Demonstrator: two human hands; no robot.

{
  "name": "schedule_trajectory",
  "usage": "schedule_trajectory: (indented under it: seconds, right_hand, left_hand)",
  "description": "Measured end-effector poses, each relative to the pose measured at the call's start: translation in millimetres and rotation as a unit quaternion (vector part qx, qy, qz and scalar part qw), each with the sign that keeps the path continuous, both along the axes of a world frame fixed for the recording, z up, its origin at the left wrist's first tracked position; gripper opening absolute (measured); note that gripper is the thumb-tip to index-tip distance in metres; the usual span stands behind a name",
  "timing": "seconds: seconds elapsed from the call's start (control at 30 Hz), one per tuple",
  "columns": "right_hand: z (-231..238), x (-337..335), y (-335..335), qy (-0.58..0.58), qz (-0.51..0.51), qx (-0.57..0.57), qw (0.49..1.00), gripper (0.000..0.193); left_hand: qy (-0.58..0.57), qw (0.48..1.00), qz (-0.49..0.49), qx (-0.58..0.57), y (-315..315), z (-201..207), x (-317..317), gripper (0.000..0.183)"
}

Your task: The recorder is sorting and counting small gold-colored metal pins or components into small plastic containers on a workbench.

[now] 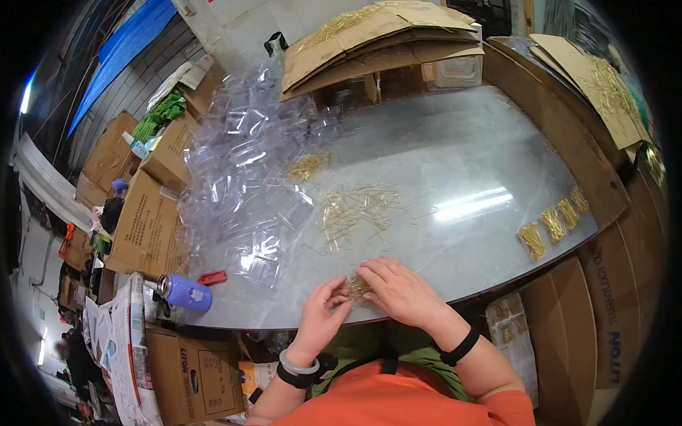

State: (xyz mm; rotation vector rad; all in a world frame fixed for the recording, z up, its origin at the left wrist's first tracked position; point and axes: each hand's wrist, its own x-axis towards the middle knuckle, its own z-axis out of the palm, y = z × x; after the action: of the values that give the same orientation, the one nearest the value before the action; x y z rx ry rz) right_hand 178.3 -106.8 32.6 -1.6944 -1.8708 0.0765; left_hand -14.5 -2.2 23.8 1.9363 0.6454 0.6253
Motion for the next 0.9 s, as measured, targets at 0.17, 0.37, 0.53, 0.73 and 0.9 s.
schedule_trajectory:
  seconds: [0.17,0.37,0.53,0.73,0.9]
  right_hand:
    - [-4.8,0.6,-1.2,0.040,-0.010,-0.010,0.999,0.048]
    - [1.8,7.6,0.0,0.035,0.040,0.019,0.998,0.046]
    - [-2.5,7.5,-1.6,0.044,0.030,0.020,0.998,0.043]
    - [-8.9,6.2,-3.3,0.106,-0.001,0.020,0.994,0.043]
    - [-8.7,6.8,-4.6,0.155,-0.025,0.071,0.985,0.041]
  left_hand:
    - [0.066,0.976,0.019,0.209,3.2,3.8,-3.8,0.057]
    - [0.084,0.995,-0.033,0.039,3.6,11.0,12.8,0.058]
    - [0.076,0.970,-0.063,0.221,3.0,13.3,15.7,0.066]
    - [0.090,0.962,-0.127,0.224,8.0,8.2,26.6,0.068]
    - [0.098,0.973,-0.075,0.195,2.8,-7.4,27.2,0.061]
